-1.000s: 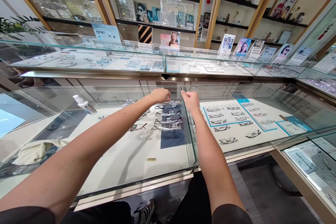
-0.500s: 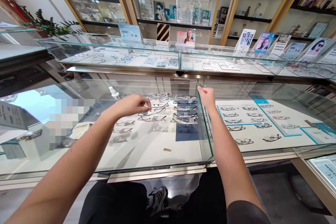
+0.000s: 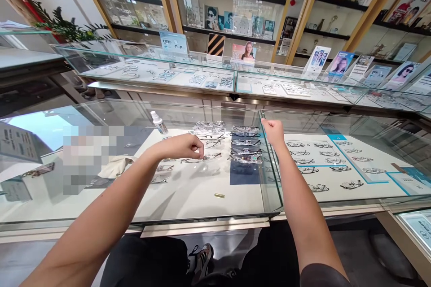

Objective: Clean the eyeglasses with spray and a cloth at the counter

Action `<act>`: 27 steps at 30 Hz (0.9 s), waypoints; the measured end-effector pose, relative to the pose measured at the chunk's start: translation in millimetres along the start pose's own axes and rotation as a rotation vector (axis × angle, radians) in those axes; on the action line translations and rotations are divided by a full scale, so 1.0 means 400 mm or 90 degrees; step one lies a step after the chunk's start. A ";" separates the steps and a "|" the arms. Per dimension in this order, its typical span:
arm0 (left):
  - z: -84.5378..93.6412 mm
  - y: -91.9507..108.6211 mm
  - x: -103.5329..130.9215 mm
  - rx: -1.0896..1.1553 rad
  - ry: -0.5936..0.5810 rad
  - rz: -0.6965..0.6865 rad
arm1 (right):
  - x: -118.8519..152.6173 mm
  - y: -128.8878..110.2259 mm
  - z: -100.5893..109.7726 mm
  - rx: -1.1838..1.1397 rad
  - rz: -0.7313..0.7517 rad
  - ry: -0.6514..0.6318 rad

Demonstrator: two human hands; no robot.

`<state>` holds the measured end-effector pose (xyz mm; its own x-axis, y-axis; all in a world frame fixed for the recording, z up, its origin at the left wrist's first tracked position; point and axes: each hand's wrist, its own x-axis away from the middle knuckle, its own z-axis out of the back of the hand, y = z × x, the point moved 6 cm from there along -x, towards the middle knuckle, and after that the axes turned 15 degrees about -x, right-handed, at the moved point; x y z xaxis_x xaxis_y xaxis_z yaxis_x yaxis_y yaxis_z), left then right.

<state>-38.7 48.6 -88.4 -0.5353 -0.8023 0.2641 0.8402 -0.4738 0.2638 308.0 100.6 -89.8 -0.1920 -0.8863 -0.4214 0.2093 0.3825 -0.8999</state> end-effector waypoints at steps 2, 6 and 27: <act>0.023 0.008 0.016 0.106 0.023 -0.053 | 0.018 -0.033 -0.019 -0.004 0.017 -0.009; 0.074 0.009 0.020 0.362 0.228 -0.091 | 0.076 -0.136 -0.103 -0.047 0.089 -0.040; 0.010 0.031 -0.042 0.707 0.509 -0.081 | 0.186 -0.140 -0.346 -0.218 0.038 -0.206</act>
<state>-19.7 57.7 -85.9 -0.0894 -0.9436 -0.3187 0.0778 -0.3256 0.9423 149.5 49.3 -86.1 0.1314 -0.8754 -0.4651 -0.1272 0.4504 -0.8837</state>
